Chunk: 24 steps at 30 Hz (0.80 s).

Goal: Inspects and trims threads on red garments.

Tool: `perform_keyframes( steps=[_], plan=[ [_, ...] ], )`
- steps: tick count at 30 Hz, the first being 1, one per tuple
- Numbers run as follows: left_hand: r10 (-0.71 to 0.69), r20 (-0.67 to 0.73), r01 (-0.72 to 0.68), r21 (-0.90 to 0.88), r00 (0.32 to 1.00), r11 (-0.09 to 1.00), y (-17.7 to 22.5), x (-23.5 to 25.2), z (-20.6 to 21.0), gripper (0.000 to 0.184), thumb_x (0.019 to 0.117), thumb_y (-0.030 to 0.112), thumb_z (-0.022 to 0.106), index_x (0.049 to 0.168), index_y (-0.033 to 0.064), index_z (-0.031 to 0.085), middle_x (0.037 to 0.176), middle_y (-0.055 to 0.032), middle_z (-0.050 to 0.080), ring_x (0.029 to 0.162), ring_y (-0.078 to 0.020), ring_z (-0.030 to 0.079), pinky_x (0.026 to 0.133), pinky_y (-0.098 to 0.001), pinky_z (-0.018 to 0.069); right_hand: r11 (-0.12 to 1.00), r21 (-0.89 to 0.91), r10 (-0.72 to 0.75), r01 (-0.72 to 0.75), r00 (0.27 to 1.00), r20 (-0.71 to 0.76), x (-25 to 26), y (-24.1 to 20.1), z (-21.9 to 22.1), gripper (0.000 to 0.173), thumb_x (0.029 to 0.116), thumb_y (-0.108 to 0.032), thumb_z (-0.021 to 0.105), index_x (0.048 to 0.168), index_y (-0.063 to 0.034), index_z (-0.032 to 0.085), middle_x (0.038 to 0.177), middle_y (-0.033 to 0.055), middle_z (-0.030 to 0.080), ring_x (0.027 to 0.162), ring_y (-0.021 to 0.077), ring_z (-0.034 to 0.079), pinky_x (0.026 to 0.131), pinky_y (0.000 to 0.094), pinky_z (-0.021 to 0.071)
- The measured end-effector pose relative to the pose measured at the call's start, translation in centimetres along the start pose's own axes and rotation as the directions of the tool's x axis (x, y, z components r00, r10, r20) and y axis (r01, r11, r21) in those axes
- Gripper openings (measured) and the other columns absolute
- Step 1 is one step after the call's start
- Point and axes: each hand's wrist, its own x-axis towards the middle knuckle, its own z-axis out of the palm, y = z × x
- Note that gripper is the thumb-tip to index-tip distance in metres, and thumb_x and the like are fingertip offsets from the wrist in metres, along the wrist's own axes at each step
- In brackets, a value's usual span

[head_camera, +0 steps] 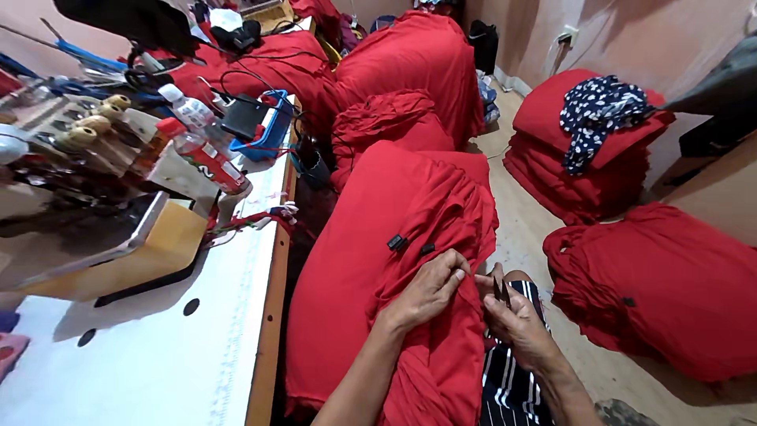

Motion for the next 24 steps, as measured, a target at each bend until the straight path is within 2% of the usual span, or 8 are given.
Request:
perform_keyframes(
  steps=[3, 5, 10, 14, 16, 18, 21, 24],
  plan=[
    [0.011, 0.006, -0.011, 0.030, 1.000, 0.999, 0.0, 0.0, 0.1, 0.026, 0.1040, 0.005, 0.042, 0.107, -0.0090, 0.064, 0.105, -0.0190, 0.067, 0.102, -0.0193, 0.064, 0.095, -0.0322, 0.0488, 0.997, -0.057, 0.049, -0.049, 0.999, 0.003, -0.2, 0.0, -0.3, 0.017, 0.0978, -0.007, 0.051, 0.109, -0.0096, 0.064, 0.075, -0.0136, 0.062, 0.053, -0.0068, 0.046, 0.049, 0.0119, 0.0403],
    [0.026, 0.003, -0.026, 0.049, 1.000, 0.998, 0.0, 0.0, 0.2, 0.025, 0.1033, 0.004, 0.044, 0.107, -0.0096, 0.065, 0.103, -0.0198, 0.068, 0.101, -0.0211, 0.065, 0.094, -0.0335, 0.0494, 0.993, -0.091, 0.072, -0.077, 0.996, -0.058, -0.4, 0.2, -0.3, 0.009, 0.0973, -0.007, 0.052, 0.096, -0.0116, 0.060, 0.069, -0.0129, 0.057, 0.052, -0.0054, 0.046, 0.049, 0.0129, 0.0409],
    [0.009, -0.006, -0.008, 0.072, 1.000, 0.997, 0.3, -0.2, 0.0, 0.025, 0.1034, 0.003, 0.044, 0.107, -0.0096, 0.064, 0.101, -0.0195, 0.067, 0.098, -0.0209, 0.064, 0.093, -0.0331, 0.0487, 0.974, -0.090, 0.178, -0.207, 0.950, -0.257, -1.3, -0.2, -2.0, 0.018, 0.0995, 0.000, 0.047, 0.089, -0.0113, 0.056, 0.058, -0.0123, 0.052, 0.044, -0.0059, 0.039, 0.044, 0.0115, 0.0350],
    [0.018, -0.016, -0.018, 0.031, 1.000, 0.999, 0.3, -0.1, -0.1, 0.026, 0.1040, 0.003, 0.043, 0.112, -0.0095, 0.064, 0.107, -0.0182, 0.068, 0.102, -0.0170, 0.064, 0.095, -0.0304, 0.0489, 0.931, -0.125, 0.302, -0.342, 0.918, -0.257, -1.6, 1.5, -2.9, 0.011, 0.1023, -0.002, 0.048, 0.098, -0.0075, 0.056, 0.063, -0.0096, 0.054, 0.044, -0.0054, 0.036, 0.042, 0.0120, 0.0311],
    [0.059, -0.022, -0.059, 0.023, 0.998, 0.998, 0.0, -0.1, -0.2, 0.025, 0.1028, 0.002, 0.044, 0.109, -0.0095, 0.066, 0.104, -0.0176, 0.069, 0.098, -0.0154, 0.064, 0.093, -0.0286, 0.0495, 0.944, -0.184, 0.216, -0.275, 0.934, -0.286, -1.4, 2.0, -3.0, 0.013, 0.1003, -0.001, 0.051, 0.110, -0.0018, 0.058, 0.072, -0.0073, 0.058, 0.051, -0.0038, 0.045, 0.048, 0.0134, 0.0393],
    [0.068, -0.019, -0.068, 0.021, 0.997, 0.997, 0.0, -0.2, -0.2, 0.025, 0.1025, 0.001, 0.045, 0.108, -0.0094, 0.066, 0.102, -0.0169, 0.069, 0.096, -0.0146, 0.064, 0.091, -0.0277, 0.0495, 0.963, -0.224, 0.079, -0.148, 0.953, -0.292, -1.0, 1.4, -2.7, 0.017, 0.0986, -0.001, 0.051, 0.112, 0.0000, 0.061, 0.078, -0.0077, 0.060, 0.056, -0.0039, 0.050, 0.052, 0.0131, 0.0431],
    [0.060, -0.014, -0.060, 0.014, 0.998, 0.998, 0.0, -0.1, -0.1, 0.025, 0.1024, 0.002, 0.044, 0.108, -0.0093, 0.066, 0.102, -0.0166, 0.069, 0.096, -0.0135, 0.063, 0.090, -0.0268, 0.0493, 0.971, -0.240, -0.013, -0.016, 0.993, -0.121, -0.6, -0.3, -1.8, 0.021, 0.0968, -0.003, 0.050, 0.111, -0.0031, 0.066, 0.080, -0.0111, 0.065, 0.057, -0.0058, 0.051, 0.053, 0.0134, 0.0448],
    [0.064, -0.032, -0.064, 0.000, 0.997, 0.998, -0.1, -0.1, 0.0, 0.025, 0.1024, 0.002, 0.044, 0.108, -0.0095, 0.066, 0.102, -0.0160, 0.068, 0.096, -0.0126, 0.063, 0.091, -0.0262, 0.0494, 0.992, -0.088, 0.098, -0.094, 0.994, 0.041, -0.2, 0.2, -0.6, 0.019, 0.0958, -0.004, 0.051, 0.107, -0.0100, 0.065, 0.077, -0.0135, 0.064, 0.057, -0.0066, 0.051, 0.054, 0.0134, 0.0453]
  ],
)
